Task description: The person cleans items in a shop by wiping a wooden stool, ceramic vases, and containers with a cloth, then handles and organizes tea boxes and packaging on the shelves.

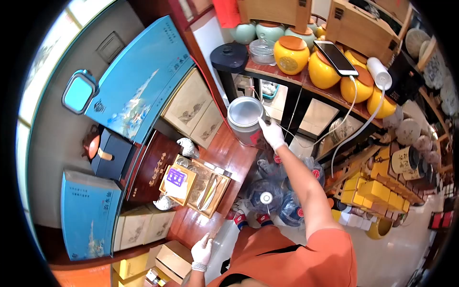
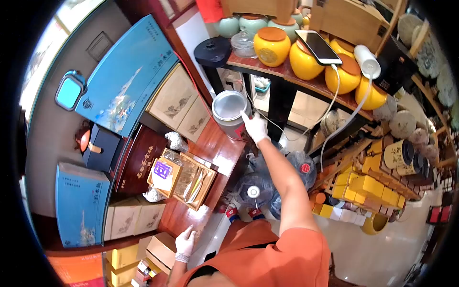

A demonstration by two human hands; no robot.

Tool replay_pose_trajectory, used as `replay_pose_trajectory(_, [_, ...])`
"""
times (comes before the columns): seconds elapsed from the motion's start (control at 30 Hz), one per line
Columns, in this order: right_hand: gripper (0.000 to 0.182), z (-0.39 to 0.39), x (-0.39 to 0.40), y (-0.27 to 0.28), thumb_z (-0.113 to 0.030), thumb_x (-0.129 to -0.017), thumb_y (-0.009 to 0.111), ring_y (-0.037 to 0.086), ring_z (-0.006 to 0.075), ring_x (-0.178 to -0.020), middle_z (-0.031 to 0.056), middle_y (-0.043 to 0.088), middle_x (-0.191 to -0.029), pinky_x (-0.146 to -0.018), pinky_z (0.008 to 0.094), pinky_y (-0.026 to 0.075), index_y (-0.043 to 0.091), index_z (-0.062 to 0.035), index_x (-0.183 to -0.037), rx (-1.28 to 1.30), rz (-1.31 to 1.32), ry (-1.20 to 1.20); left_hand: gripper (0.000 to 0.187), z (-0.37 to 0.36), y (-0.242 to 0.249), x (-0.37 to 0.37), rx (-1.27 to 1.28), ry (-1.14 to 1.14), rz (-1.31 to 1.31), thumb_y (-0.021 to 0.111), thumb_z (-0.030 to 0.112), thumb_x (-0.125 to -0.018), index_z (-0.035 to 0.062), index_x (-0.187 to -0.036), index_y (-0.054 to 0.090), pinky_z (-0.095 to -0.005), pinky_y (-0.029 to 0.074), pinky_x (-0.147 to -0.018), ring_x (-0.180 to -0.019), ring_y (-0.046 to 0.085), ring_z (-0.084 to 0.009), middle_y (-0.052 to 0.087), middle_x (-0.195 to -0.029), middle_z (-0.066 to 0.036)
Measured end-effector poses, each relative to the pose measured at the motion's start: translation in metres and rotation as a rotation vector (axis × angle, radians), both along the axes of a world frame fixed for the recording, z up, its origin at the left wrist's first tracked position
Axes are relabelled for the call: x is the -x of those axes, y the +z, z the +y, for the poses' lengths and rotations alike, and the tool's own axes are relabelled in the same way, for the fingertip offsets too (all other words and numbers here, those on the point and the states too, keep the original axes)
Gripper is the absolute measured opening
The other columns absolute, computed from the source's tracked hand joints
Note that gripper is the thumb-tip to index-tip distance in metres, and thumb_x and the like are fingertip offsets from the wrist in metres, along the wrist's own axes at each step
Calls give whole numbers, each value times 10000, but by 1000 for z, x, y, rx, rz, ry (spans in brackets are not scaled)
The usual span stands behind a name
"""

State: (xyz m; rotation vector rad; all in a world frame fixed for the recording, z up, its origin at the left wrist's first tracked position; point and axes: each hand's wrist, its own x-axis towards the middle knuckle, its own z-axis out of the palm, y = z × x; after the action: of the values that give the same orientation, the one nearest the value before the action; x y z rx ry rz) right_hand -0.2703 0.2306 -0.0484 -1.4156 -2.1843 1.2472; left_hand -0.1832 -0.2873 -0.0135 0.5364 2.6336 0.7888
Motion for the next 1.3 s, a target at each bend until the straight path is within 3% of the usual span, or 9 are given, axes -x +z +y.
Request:
replay_pose_trajectory(0.07, [860, 15, 29, 29, -678, -806, 473, 535, 420, -1130, 300, 573, -1157, -970, 428, 416, 536, 85, -1198, -43, -88, 17, 321, -10, 2, -5, 86, 23, -24, 625, 245, -851, 102, -1137, 652, -349, 512, -741, -792, 664, -276, 667, -854, -180])
replay_pose_trajectory(0.1, [820, 39, 48, 9, -665, -817, 462, 524, 401, -1154, 296, 541, -1212, -975, 410, 414, 577, 71, -1160, 14, -133, 185, 334, -18, -2, -8, 61, 34, -36, 622, 259, -848, 105, -1143, 647, -350, 513, -735, -791, 660, -280, 666, -860, -180])
replay_pose_trajectory(0.3, [612, 68, 84, -25, -488, -918, 381, 510, 359, -1179, 268, 553, -1203, -1003, 386, 379, 610, 40, -1125, -77, -254, 391, 342, -46, -3, -29, 139, 117, -16, 627, 276, -842, 121, -1146, 646, -333, 516, -718, -752, 661, -249, 680, -864, -143])
replay_pose_trajectory(0.43, [601, 28, 101, -16, -473, -916, 375, 526, 390, -1146, 279, 573, -1157, -986, 404, 393, 633, 44, -1079, -75, -185, 182, 355, -52, -13, -40, 88, 210, -87, 638, 291, -835, 119, -1146, 644, -325, 519, -719, -750, 666, -238, 684, -870, -136])
replay_pose_trajectory(0.7, [584, 10, 162, -8, -466, -903, 431, 522, 383, -1157, 267, 578, -1171, -966, 399, 408, 625, 49, -1099, 26, -174, 173, 371, -53, -19, -38, 72, 272, -121, 630, 308, -838, 124, -1160, 635, -348, 518, -758, -817, 666, -262, 684, -895, -142])
replay_pose_trajectory(1.0, [611, 1, 162, -10, -463, -934, 314, 511, 383, -1167, 240, 567, -1204, -987, 395, 397, 623, 33, -1112, -52, -265, 175, 381, -70, -36, -46, 37, 324, -249, 620, 198, -862, 21, -1197, 590, -298, 501, -837, -923, 672, -213, 678, -1016, -171])
replay_pose_trajectory(1.17, [764, 22, 154, -29, -616, -847, 447, 504, 346, -1200, 272, 536, -1242, -986, 358, 386, 586, 67, -1159, 115, -57, 199, 410, -59, -21, -42, 16, 258, -246, 610, 265, -859, 46, -1205, 587, -323, 511, -808, -896, 673, -250, 676, -995, -175])
replay_pose_trajectory(1.23, [767, 38, 152, -27, -618, -840, 467, 508, 331, -1202, 263, 543, -1241, -972, 340, 394, 580, 66, -1167, 141, -124, 247, 418, -60, -19, -46, 54, 244, -220, 621, 294, -837, 59, -1182, 602, -336, 514, -798, -880, 669, -270, 682, -967, -152])
replay_pose_trajectory(1.3, [593, 20, 144, 10, -475, -875, 457, 544, 351, -1144, 261, 578, -1176, -949, 364, 419, 625, 48, -1096, -60, -245, 339, 410, -65, -22, -49, 130, 199, -235, 622, 292, -835, 61, -1174, 608, -336, 514, -797, -883, 668, -269, 683, -973, -144])
